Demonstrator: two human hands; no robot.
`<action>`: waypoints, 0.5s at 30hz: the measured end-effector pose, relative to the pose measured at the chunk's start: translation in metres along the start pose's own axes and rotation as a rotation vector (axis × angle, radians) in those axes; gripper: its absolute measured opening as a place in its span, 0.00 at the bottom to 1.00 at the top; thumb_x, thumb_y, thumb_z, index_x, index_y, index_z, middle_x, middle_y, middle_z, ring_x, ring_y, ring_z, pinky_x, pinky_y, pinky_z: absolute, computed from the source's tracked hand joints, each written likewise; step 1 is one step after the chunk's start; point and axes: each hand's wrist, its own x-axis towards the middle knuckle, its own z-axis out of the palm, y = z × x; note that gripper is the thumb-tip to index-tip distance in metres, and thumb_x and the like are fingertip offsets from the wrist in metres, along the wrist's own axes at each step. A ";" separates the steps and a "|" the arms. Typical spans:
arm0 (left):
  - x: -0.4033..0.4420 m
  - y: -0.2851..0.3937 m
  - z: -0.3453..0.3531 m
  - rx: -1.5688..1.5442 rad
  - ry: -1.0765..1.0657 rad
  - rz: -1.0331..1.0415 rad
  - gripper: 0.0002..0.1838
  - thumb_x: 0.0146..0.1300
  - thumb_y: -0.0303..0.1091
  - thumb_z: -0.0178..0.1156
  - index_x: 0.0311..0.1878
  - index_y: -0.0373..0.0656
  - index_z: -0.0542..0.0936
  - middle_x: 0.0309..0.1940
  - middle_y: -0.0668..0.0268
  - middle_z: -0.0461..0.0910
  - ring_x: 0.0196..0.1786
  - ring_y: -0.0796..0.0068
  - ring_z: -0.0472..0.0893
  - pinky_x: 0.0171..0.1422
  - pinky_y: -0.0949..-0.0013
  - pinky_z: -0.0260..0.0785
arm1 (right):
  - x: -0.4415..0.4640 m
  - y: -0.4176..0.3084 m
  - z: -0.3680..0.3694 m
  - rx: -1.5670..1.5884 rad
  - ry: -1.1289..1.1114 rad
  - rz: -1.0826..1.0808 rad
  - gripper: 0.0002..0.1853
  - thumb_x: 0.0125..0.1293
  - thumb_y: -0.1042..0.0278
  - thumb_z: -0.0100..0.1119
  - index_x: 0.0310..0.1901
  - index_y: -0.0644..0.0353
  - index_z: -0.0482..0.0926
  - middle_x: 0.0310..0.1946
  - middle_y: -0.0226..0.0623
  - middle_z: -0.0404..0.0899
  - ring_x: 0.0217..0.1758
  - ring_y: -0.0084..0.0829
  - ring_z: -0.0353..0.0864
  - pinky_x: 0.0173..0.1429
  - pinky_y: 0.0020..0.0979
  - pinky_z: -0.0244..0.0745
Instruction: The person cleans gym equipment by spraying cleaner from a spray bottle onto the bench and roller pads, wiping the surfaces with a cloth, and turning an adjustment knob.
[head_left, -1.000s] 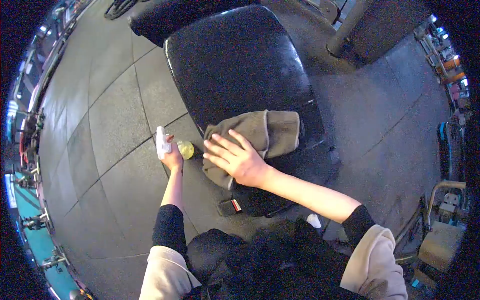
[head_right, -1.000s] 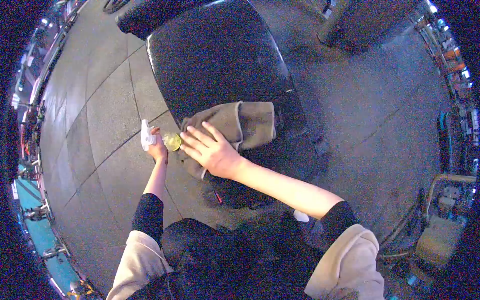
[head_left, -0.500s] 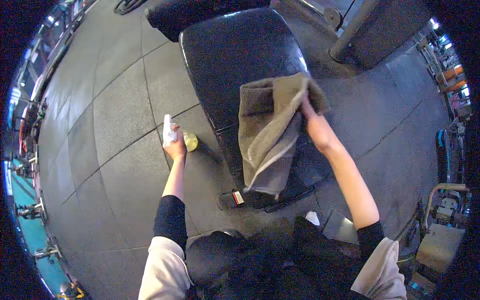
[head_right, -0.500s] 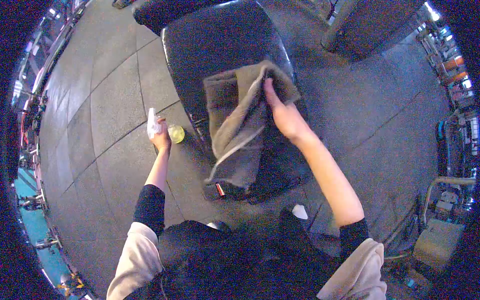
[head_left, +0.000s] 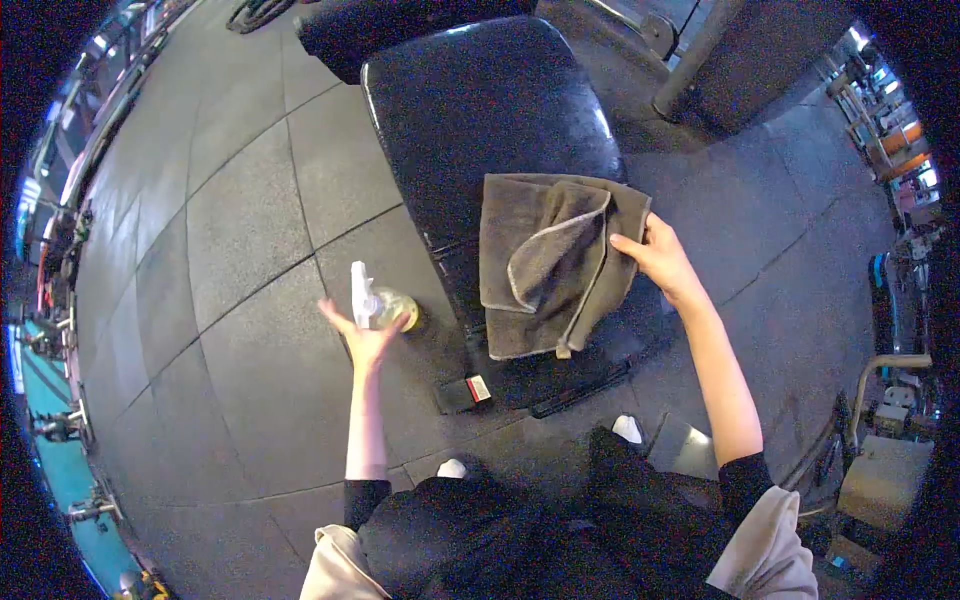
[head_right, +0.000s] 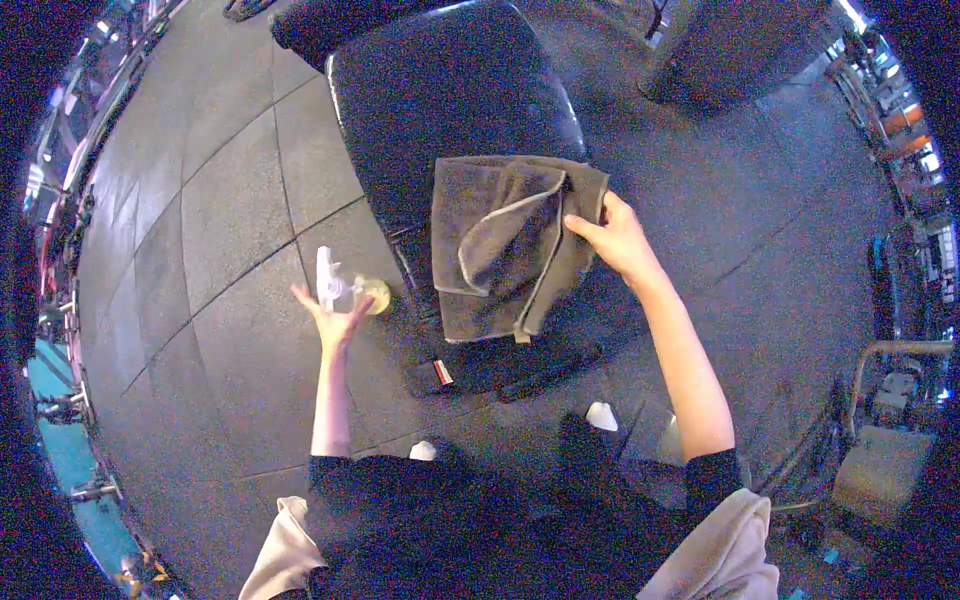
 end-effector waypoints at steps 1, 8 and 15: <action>-0.014 0.001 -0.005 -0.023 0.170 -0.080 0.67 0.31 0.40 0.76 0.69 0.38 0.37 0.61 0.54 0.60 0.66 0.57 0.56 0.71 0.57 0.44 | -0.003 -0.001 0.002 -0.005 0.013 -0.024 0.25 0.55 0.73 0.62 0.54 0.66 0.67 0.45 0.40 0.78 0.49 0.29 0.76 0.55 0.30 0.69; -0.055 0.141 -0.048 0.174 0.163 0.388 0.30 0.43 0.31 0.62 0.53 0.38 0.67 0.51 0.56 0.68 0.56 0.56 0.66 0.62 0.57 0.54 | -0.035 -0.009 0.025 -0.856 0.552 -0.473 0.28 0.50 0.62 0.67 0.52 0.57 0.68 0.46 0.44 0.68 0.52 0.43 0.68 0.56 0.41 0.65; -0.007 0.235 0.038 0.319 -0.279 0.672 0.23 0.45 0.44 0.66 0.44 0.46 0.73 0.40 0.62 0.71 0.46 0.61 0.69 0.48 0.60 0.61 | -0.046 -0.011 0.050 -1.028 0.279 -0.094 0.20 0.50 0.48 0.65 0.34 0.55 0.76 0.38 0.38 0.72 0.49 0.39 0.68 0.50 0.43 0.64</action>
